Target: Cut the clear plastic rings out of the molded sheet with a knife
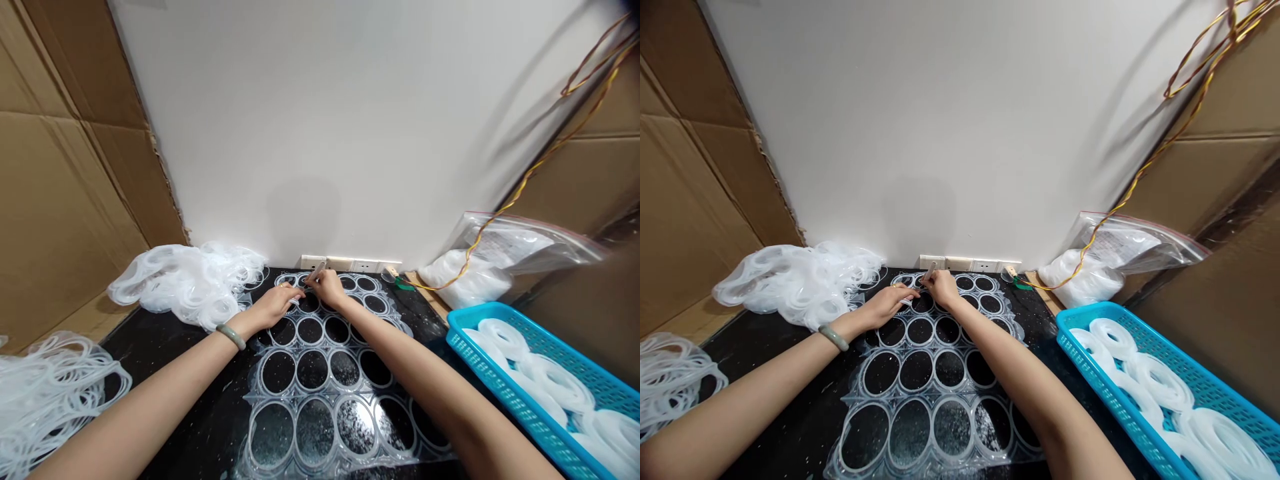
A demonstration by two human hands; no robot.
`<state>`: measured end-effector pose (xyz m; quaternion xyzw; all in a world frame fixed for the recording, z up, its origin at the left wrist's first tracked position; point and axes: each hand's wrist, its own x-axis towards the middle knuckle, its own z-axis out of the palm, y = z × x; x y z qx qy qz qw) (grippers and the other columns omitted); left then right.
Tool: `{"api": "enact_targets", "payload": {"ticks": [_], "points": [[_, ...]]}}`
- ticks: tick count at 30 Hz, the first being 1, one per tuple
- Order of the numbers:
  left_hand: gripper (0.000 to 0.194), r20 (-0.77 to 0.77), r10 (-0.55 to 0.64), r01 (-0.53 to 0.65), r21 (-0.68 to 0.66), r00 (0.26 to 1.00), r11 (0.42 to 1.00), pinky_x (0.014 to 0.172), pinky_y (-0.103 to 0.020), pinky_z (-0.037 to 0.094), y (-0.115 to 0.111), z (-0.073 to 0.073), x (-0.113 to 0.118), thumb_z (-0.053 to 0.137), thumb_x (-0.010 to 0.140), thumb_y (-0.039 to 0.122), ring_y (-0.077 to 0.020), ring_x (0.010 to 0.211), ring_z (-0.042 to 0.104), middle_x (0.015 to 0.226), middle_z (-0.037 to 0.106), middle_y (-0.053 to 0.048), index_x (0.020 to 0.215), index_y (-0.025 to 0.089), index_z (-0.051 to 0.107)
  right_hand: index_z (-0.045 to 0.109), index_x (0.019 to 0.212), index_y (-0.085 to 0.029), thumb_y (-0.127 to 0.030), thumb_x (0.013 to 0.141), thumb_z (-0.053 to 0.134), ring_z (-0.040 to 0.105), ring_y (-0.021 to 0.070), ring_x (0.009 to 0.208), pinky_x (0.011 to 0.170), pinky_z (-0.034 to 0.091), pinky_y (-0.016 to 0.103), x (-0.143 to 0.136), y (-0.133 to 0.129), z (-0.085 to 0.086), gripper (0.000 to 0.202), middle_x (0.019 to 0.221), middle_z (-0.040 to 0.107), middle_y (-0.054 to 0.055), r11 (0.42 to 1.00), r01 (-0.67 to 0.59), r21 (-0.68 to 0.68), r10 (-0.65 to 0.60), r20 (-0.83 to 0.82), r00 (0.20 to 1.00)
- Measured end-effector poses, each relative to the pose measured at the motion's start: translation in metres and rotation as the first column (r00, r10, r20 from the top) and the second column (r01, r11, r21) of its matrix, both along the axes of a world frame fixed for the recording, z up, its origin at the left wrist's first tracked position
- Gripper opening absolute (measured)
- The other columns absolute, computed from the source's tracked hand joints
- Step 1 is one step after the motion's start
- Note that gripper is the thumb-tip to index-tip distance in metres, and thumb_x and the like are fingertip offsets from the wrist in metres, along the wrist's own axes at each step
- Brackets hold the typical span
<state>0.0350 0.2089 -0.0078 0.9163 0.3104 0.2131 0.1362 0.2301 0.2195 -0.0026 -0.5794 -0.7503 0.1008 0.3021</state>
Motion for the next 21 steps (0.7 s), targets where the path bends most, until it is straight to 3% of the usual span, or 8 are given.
{"api": "enact_targets", "payload": {"ticks": [5,10,14,16,19,21], "points": [[0.04,0.013,0.001,0.0,-0.024,1.0,1.0,0.09,-0.03,0.045,-0.001,0.001,0.0,0.043,0.083,0.005,-0.02,0.099,0.06,0.105,0.066,-0.008,0.113,0.018,0.064,0.076,0.079,-0.019,-0.02,0.077,0.07,0.069,0.0225,0.084,0.071,0.049,0.023,0.003,0.002,-0.001,0.006,0.086,0.074,0.008,1.0,0.005,-0.029,-0.011,-0.205,0.979],[0.035,0.072,0.032,-0.029,-0.049,0.997,0.998,0.089,-0.031,0.046,0.0,0.002,0.001,0.043,0.088,0.013,-0.0195,0.096,0.062,0.102,0.068,-0.007,0.112,0.02,0.067,0.072,0.082,-0.011,-0.029,0.081,0.063,0.056,0.0123,0.043,0.043,0.043,0.021,0.013,0.004,0.003,0.02,0.071,0.071,0.009,0.997,-0.002,-0.078,-0.035,-0.468,0.883],[0.024,0.173,0.078,-0.069,-0.059,0.982,0.996,0.086,-0.032,0.048,-0.007,0.011,0.006,0.051,0.088,0.024,-0.0206,0.091,0.064,0.092,0.07,-0.006,0.098,0.02,0.072,0.07,0.079,-0.007,-0.035,0.076,0.065,0.05,0.0091,0.037,0.035,0.036,0.018,0.026,-0.011,0.014,0.029,0.063,0.068,0.008,0.991,-0.057,-0.122,-0.029,-0.609,0.793],[0.023,0.252,0.123,-0.113,-0.054,0.96,0.992,0.09,-0.034,0.047,-0.014,0.019,0.011,0.057,0.086,0.03,-0.022,0.095,0.064,0.098,0.069,-0.008,0.099,0.019,0.071,0.07,0.077,-0.007,-0.038,0.07,0.07,0.049,0.0087,0.037,0.035,0.034,0.018,0.031,-0.026,0.021,0.032,0.06,0.067,0.007,0.981,-0.12,-0.153,-0.011,-0.66,0.752],[0.047,0.346,0.138,-0.121,-0.073,0.928,0.99,0.096,-0.037,0.046,-0.027,0.03,0.02,0.066,0.079,0.033,-0.0232,0.109,0.059,0.117,0.064,-0.01,0.123,0.018,0.058,0.071,0.078,-0.008,-0.042,0.064,0.076,0.049,0.0068,0.039,0.035,0.033,0.017,0.035,-0.05,0.031,0.036,0.068,0.07,0.008,0.933,-0.291,-0.211,0.028,-0.763,0.646],[0.065,0.379,0.074,-0.009,-0.172,0.922,0.985,0.093,-0.037,0.048,-0.035,0.036,0.025,0.069,0.075,0.031,-0.0223,0.11,0.059,0.119,0.063,-0.011,0.135,0.018,0.047,0.071,0.078,-0.009,-0.043,0.061,0.078,0.049,0.0058,0.04,0.036,0.033,0.016,0.035,-0.066,0.039,0.038,0.07,0.07,0.007,0.895,-0.385,-0.224,0.055,-0.802,0.595]]}}
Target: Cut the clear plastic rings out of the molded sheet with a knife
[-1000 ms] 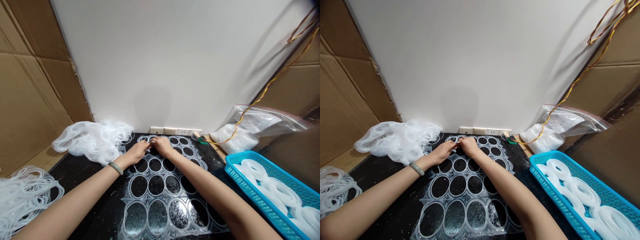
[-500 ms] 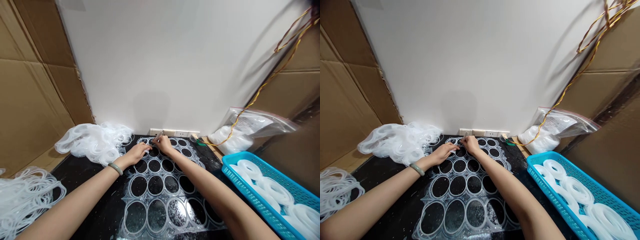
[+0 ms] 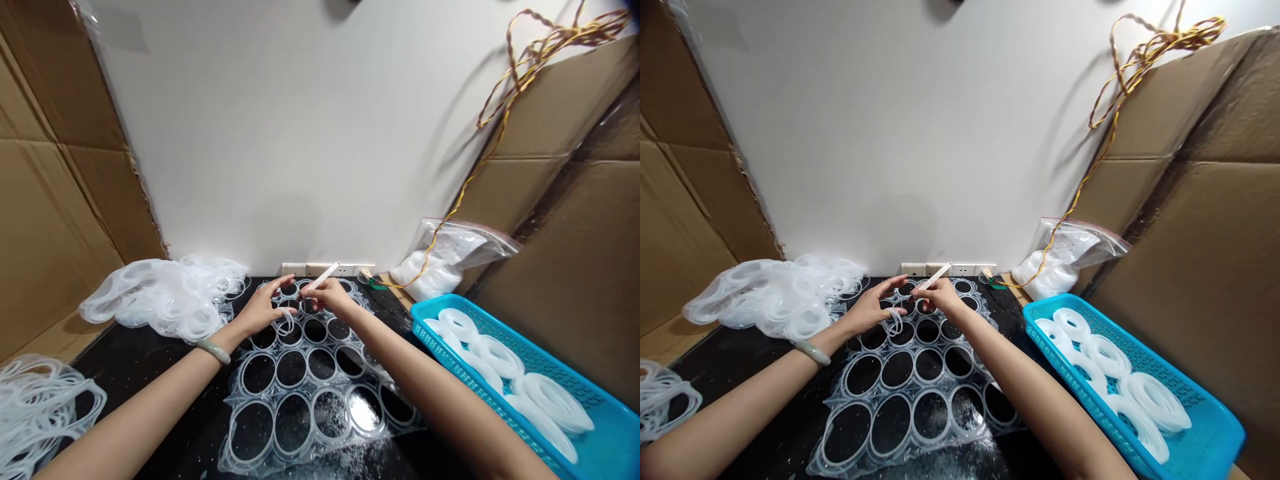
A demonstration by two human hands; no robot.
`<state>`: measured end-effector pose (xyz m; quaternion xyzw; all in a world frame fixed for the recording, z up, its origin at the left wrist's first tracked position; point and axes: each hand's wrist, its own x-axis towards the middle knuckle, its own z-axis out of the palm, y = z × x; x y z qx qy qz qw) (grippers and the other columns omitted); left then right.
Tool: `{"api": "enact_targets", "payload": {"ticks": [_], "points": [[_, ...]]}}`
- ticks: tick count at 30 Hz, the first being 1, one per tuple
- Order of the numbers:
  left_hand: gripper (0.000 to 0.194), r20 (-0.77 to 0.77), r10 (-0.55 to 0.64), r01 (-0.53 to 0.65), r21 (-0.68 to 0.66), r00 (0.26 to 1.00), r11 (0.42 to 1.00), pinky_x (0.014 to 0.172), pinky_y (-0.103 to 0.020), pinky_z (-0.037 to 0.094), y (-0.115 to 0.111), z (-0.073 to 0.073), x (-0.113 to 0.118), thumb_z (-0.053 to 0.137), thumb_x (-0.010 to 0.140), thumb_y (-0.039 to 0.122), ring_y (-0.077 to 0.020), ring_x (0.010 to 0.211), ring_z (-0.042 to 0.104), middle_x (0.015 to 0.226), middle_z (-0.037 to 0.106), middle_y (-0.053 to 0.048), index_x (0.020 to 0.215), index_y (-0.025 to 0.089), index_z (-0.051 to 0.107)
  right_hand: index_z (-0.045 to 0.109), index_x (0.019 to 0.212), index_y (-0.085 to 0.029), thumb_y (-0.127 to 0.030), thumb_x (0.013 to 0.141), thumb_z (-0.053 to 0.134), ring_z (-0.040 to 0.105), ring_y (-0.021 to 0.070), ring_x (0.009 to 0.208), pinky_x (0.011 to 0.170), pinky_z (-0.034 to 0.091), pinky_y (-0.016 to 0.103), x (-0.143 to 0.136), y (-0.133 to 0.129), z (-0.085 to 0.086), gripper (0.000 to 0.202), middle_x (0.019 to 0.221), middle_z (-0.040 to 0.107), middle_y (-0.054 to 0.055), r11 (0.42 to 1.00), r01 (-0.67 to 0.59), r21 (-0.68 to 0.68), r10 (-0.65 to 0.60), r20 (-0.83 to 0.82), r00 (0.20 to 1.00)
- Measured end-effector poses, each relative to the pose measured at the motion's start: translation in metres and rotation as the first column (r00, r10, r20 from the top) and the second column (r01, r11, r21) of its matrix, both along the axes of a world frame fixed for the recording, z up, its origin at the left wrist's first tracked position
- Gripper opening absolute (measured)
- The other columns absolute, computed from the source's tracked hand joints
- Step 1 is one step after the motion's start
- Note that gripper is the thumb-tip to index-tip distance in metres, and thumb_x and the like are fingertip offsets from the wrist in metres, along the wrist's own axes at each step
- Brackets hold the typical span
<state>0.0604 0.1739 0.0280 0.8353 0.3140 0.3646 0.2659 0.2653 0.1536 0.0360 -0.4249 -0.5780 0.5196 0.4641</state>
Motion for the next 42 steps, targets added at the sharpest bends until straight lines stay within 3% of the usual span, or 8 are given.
{"api": "enact_targets", "payload": {"ticks": [3,6,13,17,21,27,36,42], "points": [[0.054,-0.015,-0.174,0.169,-0.176,0.985,0.97,0.076,-0.032,0.053,-0.012,0.005,0.005,0.066,0.075,0.027,-0.019,0.085,0.066,0.089,0.071,-0.007,0.127,0.012,0.056,0.071,0.077,-0.01,-0.043,0.061,0.08,0.049,0.0069,0.039,0.037,0.032,0.016,0.001,-0.024,0.01,0.038,0.053,0.062,0.0,0.998,-0.065,0.003,0.065,0.02,0.998],[0.026,-0.069,-0.158,0.143,-0.187,0.985,0.972,0.065,-0.028,0.051,-0.029,0.007,0.006,0.06,0.078,0.024,-0.0153,0.066,0.063,0.072,0.07,-0.005,0.098,0.012,0.071,0.072,0.077,-0.01,-0.043,0.063,0.08,0.05,0.0082,0.041,0.037,0.033,0.017,0.005,-0.049,0.015,0.037,0.047,0.056,-0.002,0.997,-0.076,0.023,0.075,0.058,0.996],[0.034,0.056,0.014,-0.026,0.235,0.998,0.972,0.076,-0.027,0.05,-0.089,0.013,-0.007,0.051,0.093,0.025,-0.0141,0.082,0.062,0.1,0.068,-0.006,0.125,0.019,0.058,0.072,0.076,-0.01,-0.04,0.065,0.079,0.05,0.0072,0.044,0.037,0.036,0.016,0.028,-0.115,-0.014,0.033,0.06,0.062,0.001,1.0,0.012,-0.019,-0.01,0.116,0.993],[0.025,-0.06,-0.151,0.162,0.3,0.987,0.94,0.077,-0.028,0.048,-0.119,0.01,-0.013,0.046,0.096,0.025,-0.0162,0.087,0.059,0.094,0.062,-0.006,0.11,0.021,0.067,0.071,0.084,-0.011,-0.043,0.065,0.079,0.05,0.0079,0.041,0.037,0.039,0.018,0.028,-0.153,-0.033,0.038,0.058,0.062,0.0,0.994,-0.024,-0.106,0.038,0.13,0.991],[0.025,-0.202,-0.445,0.48,0.19,0.873,0.856,0.085,-0.034,0.048,-0.146,0.001,-0.012,0.044,0.097,0.02,-0.0194,0.093,0.058,0.098,0.065,-0.01,0.103,0.018,0.067,0.069,0.083,-0.011,-0.043,0.067,0.079,0.05,0.0072,0.042,0.04,0.04,0.018,0.02,-0.179,-0.039,0.036,0.061,0.062,0.0,0.994,-0.024,-0.103,0.033,0.09,0.995],[0.021,-0.332,-0.541,0.617,0.191,0.773,0.764,0.091,-0.038,0.047,-0.17,-0.008,-0.009,0.047,0.094,0.017,-0.0226,0.101,0.058,0.108,0.068,-0.011,0.107,0.016,0.064,0.067,0.075,-0.012,-0.042,0.068,0.078,0.049,0.0076,0.045,0.041,0.039,0.018,0.014,-0.188,-0.044,0.033,0.06,0.059,-0.001,0.998,-0.032,-0.062,0.039,0.118,0.992],[0.023,-0.392,-0.483,0.592,0.234,0.783,0.771,0.086,-0.038,0.048,-0.172,-0.02,-0.012,0.048,0.095,0.021,-0.0246,0.101,0.057,0.115,0.067,-0.013,0.109,0.014,0.065,0.068,0.078,-0.013,-0.035,0.076,0.072,0.049,0.0077,0.047,0.044,0.036,0.018,0.017,-0.191,-0.052,0.022,0.059,0.059,-0.001,1.0,-0.009,0.006,0.008,0.203,0.979],[0.025,-0.36,-0.5,0.592,0.216,0.787,0.776,0.088,-0.04,0.05,-0.174,-0.022,-0.008,0.047,0.095,0.021,-0.0247,0.102,0.058,0.114,0.068,-0.013,0.112,0.014,0.065,0.07,0.078,-0.015,-0.026,0.084,0.065,0.06,0.0125,0.068,0.062,0.045,0.022,0.017,-0.196,-0.046,0.014,0.079,0.068,0.004,0.974,-0.058,0.218,-0.021,0.341,0.94]]}}
